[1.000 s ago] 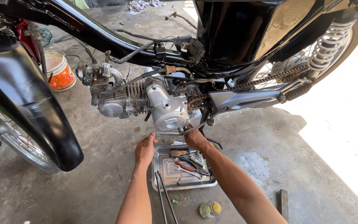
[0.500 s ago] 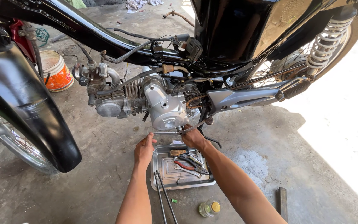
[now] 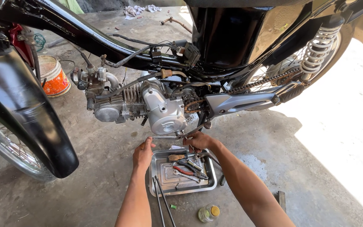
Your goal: The person uses a wrench to tighten a bolt on the motorcycle engine casing. They briefly pick up a rag to wipe their hands and then continue using the wrench on the engine.
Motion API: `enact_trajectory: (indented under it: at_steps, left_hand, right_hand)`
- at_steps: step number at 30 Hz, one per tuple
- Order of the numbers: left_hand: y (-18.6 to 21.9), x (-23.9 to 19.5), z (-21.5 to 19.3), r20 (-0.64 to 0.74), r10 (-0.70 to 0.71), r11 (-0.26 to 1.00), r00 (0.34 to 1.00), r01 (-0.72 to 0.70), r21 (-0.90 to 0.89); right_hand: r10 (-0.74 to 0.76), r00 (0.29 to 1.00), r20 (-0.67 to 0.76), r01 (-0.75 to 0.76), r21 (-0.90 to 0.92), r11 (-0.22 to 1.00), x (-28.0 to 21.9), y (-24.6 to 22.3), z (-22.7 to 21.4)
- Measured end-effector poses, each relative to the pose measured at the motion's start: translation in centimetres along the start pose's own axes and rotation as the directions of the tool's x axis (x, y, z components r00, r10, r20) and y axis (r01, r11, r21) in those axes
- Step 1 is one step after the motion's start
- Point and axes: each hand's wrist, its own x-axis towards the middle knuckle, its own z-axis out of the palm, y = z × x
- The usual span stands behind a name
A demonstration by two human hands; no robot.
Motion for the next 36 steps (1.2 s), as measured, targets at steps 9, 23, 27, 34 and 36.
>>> enact_trajectory:
  at_steps: [9, 23, 27, 34, 36]
  left_hand:
    - [0.7, -0.9, -0.3, 0.008, -0.007, 1.000, 1.000, 0.007, 0.018]
    - [-0.1, 0.4, -0.2, 0.013, -0.001, 1.000, 1.000, 0.000, 0.028]
    - [0.2, 0.2, -0.3, 0.019, -0.003, 1.000, 1.000, 0.003, 0.025]
    - [-0.3, 0.9, -0.2, 0.031, 0.006, 1.000, 1.000, -0.006, 0.017]
    - [0.0, 0.5, -0.4, 0.026, 0.004, 1.000, 1.000, -0.004, 0.011]
  right_hand:
    - [-0.008, 0.997, -0.070, 0.006, -0.025, 1.000, 0.0, 0.3, 0.8]
    - [-0.930, 0.316, 0.186, 0.330, -0.941, -0.077, 9.3, 6.8, 2.2]
    - [-0.969, 0.246, -0.041, 0.457, -0.876, 0.153, 4.3, 0.3, 4.0]
    - [-0.958, 0.273, 0.092, 0.315, -0.949, -0.002, 4.5, 0.7, 3.9]
    - [-0.954, 0.299, -0.008, 0.395, -0.909, 0.131, 3.4, -0.3, 4.3]
